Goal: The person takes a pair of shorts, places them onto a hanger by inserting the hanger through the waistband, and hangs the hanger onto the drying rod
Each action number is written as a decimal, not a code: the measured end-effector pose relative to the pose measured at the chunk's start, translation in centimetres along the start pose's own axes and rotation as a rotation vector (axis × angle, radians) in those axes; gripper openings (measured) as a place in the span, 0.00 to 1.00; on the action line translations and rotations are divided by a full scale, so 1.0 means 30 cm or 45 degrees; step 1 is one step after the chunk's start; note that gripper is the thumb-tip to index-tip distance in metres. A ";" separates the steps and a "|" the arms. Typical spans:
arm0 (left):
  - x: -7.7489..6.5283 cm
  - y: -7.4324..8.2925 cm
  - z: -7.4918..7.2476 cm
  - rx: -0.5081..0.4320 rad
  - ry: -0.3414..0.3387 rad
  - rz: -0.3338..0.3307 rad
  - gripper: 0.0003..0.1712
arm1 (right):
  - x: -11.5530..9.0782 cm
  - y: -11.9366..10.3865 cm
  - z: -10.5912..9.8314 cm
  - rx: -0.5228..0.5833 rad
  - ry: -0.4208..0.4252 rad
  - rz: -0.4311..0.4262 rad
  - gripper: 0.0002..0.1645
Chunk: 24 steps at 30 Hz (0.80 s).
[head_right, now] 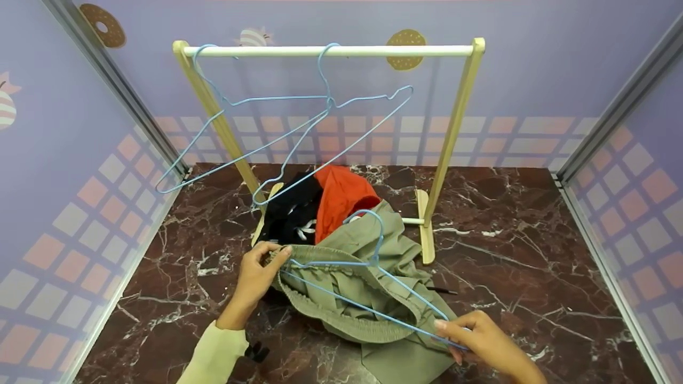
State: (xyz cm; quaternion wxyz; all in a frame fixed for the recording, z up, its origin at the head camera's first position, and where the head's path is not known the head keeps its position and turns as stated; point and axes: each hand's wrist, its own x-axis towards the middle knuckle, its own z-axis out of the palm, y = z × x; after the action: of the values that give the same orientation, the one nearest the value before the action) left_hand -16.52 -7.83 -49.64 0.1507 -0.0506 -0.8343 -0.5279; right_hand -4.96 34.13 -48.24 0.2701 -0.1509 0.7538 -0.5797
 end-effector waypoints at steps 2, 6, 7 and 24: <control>-0.003 0.000 0.004 0.020 0.025 0.040 0.14 | 0.004 0.000 0.004 0.019 -0.008 -0.032 0.23; -0.011 0.008 0.010 0.066 0.074 0.089 0.14 | 0.009 0.000 0.012 0.068 -0.041 -0.076 0.23; -0.013 0.010 0.012 0.074 0.082 0.097 0.13 | 0.010 0.000 0.013 0.072 -0.048 -0.081 0.23; -0.019 0.023 0.014 0.182 0.123 0.188 0.11 | 0.013 -0.026 0.034 -0.065 0.052 -0.108 0.20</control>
State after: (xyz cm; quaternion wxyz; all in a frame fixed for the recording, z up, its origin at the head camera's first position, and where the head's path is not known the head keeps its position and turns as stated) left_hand -15.88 -7.09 -49.38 0.2323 -0.0754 -0.8556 -0.4563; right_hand -4.76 32.90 -47.79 0.2258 -0.1776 0.7666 -0.5743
